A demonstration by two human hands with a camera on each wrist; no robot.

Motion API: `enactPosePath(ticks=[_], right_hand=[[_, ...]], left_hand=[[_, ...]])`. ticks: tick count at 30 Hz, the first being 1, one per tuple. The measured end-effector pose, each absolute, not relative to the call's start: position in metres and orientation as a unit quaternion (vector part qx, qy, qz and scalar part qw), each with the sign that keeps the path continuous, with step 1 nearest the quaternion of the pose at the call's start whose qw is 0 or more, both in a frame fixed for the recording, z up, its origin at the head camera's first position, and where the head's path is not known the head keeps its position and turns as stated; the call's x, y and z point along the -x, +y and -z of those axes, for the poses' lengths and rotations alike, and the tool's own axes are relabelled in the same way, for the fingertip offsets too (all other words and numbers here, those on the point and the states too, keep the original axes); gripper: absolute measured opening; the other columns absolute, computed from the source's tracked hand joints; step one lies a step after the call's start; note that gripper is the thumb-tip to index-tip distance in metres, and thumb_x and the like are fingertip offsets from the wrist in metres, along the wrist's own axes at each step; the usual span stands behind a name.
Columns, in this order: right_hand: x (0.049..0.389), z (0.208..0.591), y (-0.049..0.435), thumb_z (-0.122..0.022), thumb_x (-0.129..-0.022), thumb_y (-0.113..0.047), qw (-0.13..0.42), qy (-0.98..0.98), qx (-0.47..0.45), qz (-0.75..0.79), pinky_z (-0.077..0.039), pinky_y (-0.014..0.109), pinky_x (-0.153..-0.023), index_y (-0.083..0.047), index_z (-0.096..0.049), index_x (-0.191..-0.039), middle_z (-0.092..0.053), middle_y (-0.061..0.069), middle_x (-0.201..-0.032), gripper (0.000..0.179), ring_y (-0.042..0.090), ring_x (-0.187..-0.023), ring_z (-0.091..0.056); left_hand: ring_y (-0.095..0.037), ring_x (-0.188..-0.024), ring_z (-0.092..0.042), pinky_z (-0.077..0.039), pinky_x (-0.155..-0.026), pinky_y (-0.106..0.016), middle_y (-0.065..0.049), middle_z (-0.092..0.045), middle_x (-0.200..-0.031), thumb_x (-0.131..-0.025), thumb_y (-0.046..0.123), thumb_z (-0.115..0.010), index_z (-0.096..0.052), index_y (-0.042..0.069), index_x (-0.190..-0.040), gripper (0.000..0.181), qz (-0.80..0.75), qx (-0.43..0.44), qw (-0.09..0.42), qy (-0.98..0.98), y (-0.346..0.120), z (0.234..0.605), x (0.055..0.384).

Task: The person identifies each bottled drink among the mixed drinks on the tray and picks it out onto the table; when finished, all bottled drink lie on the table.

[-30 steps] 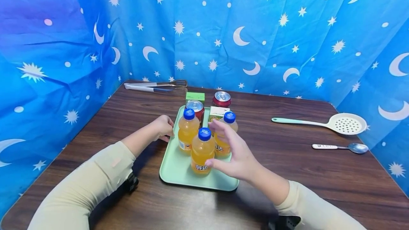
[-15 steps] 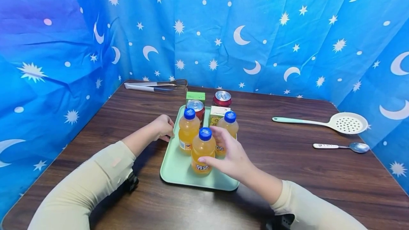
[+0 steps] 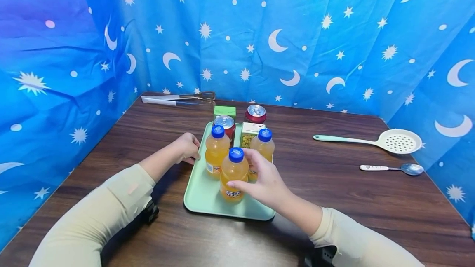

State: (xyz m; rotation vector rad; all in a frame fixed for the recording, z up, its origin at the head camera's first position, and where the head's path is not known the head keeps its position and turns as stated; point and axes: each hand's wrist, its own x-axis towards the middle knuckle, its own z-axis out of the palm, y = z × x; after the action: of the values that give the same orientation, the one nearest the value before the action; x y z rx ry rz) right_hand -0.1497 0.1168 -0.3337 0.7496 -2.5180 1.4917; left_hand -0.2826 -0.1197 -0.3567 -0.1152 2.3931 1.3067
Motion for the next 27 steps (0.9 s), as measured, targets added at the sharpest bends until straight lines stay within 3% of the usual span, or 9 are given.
enactPosePath(ticks=[7,13,27], right_hand=[[0.150,0.338,0.114,-0.079,-0.076,-0.013,0.048,-0.820,-0.237,-0.519,-0.050,0.037,-0.089,-0.010,-0.050,-0.124,-0.060,0.000,-0.119,0.056,0.014,-0.108,-0.057],[0.135,0.318,0.108,-0.076,-0.076,-0.001,0.057,-0.815,-0.237,-0.526,-0.050,0.039,-0.090,-0.001,-0.050,-0.121,-0.060,0.009,-0.118,0.052,0.019,-0.109,-0.057],[0.137,0.326,0.114,-0.073,-0.077,0.004,0.054,-0.801,-0.257,-0.538,-0.048,0.032,-0.092,-0.001,-0.047,-0.126,-0.057,0.008,-0.121,0.056,0.018,-0.112,-0.055]], left_hand=[[-0.024,-0.074,-0.058,-0.058,-0.060,-0.032,-0.018,-0.050,-0.096,-0.077,-0.017,-0.060,-0.049,-0.009,-0.106,0.032,-0.457,0.041,0.207,0.864,-0.120,0.358,0.281],[-0.024,-0.074,-0.059,-0.058,-0.060,-0.032,-0.018,-0.050,-0.096,-0.076,-0.016,-0.062,-0.049,-0.008,-0.105,0.033,-0.451,0.044,0.207,0.867,-0.120,0.358,0.282],[-0.025,-0.075,-0.060,-0.058,-0.059,-0.033,-0.019,-0.051,-0.095,-0.075,-0.016,-0.060,-0.049,-0.008,-0.105,0.033,-0.453,0.026,0.202,0.868,-0.120,0.357,0.283]])
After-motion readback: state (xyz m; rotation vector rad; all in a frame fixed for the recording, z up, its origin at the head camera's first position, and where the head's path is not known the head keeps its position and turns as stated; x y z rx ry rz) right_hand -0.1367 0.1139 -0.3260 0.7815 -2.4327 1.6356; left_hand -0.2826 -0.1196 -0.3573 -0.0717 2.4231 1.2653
